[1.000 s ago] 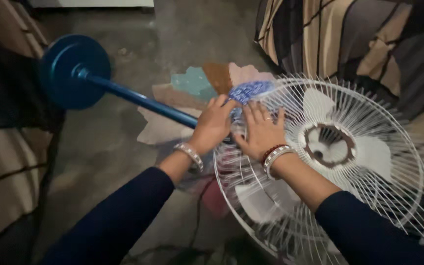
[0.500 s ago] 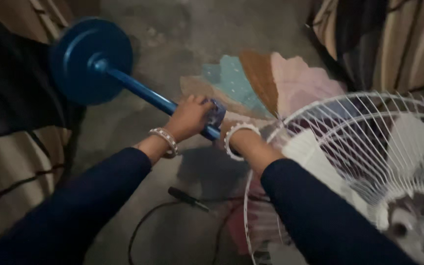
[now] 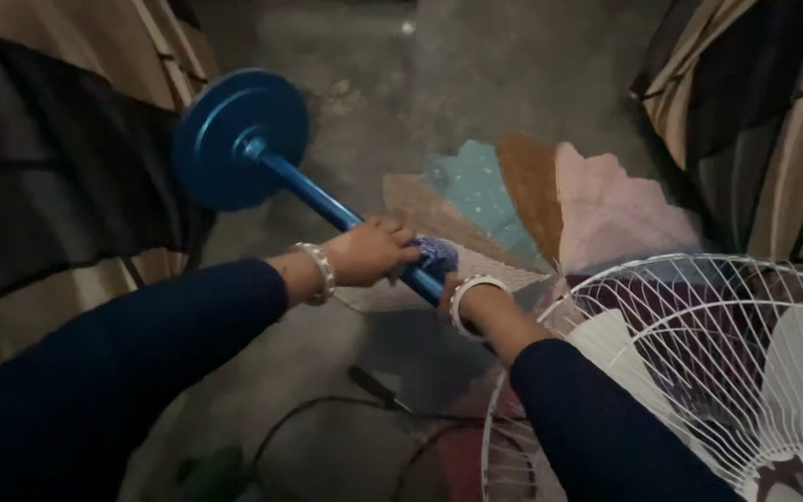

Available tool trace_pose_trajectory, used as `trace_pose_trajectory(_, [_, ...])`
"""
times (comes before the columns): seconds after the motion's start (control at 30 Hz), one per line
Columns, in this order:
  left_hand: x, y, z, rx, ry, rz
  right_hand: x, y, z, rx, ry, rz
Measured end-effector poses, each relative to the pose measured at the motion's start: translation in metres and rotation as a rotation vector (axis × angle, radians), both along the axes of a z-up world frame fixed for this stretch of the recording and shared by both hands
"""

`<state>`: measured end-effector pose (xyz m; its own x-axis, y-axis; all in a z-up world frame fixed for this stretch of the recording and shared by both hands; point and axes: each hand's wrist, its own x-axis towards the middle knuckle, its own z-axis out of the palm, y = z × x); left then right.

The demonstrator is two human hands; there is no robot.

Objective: The person removes the front grille from a pedestal fan lying on the floor, wipes the grille, blades and fan pole with a cloth, detaches the blade assembly from the motor hub, and works on the hub nut before reattaching components.

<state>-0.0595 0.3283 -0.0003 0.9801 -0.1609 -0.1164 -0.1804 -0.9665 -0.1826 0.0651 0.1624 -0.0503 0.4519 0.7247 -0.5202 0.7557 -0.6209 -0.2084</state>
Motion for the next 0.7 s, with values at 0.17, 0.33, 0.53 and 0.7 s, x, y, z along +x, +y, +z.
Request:
trace_pose_trajectory(0.17, [-0.019, 0.047, -0.007, 0.057, -0.077, 0.114, -0.014, -0.002, -0.003, -0.026, -0.056, -0.035])
trace_pose_trajectory(0.33, [-0.015, 0.075, 0.001, 0.065, -0.058, 0.347, -0.02, 0.009, 0.006, -0.097, -0.148, -0.017])
trace_pose_trajectory(0.53, [-0.027, 0.056, -0.024, -0.125, -0.317, 0.091, -0.042, 0.077, -0.019, 0.227, -0.266, -0.081])
trace_pose_trajectory(0.7, [-0.033, 0.118, -0.035, -0.008, -0.308, -0.13, -0.051, 0.14, -0.019, 0.326, -0.26, -0.154])
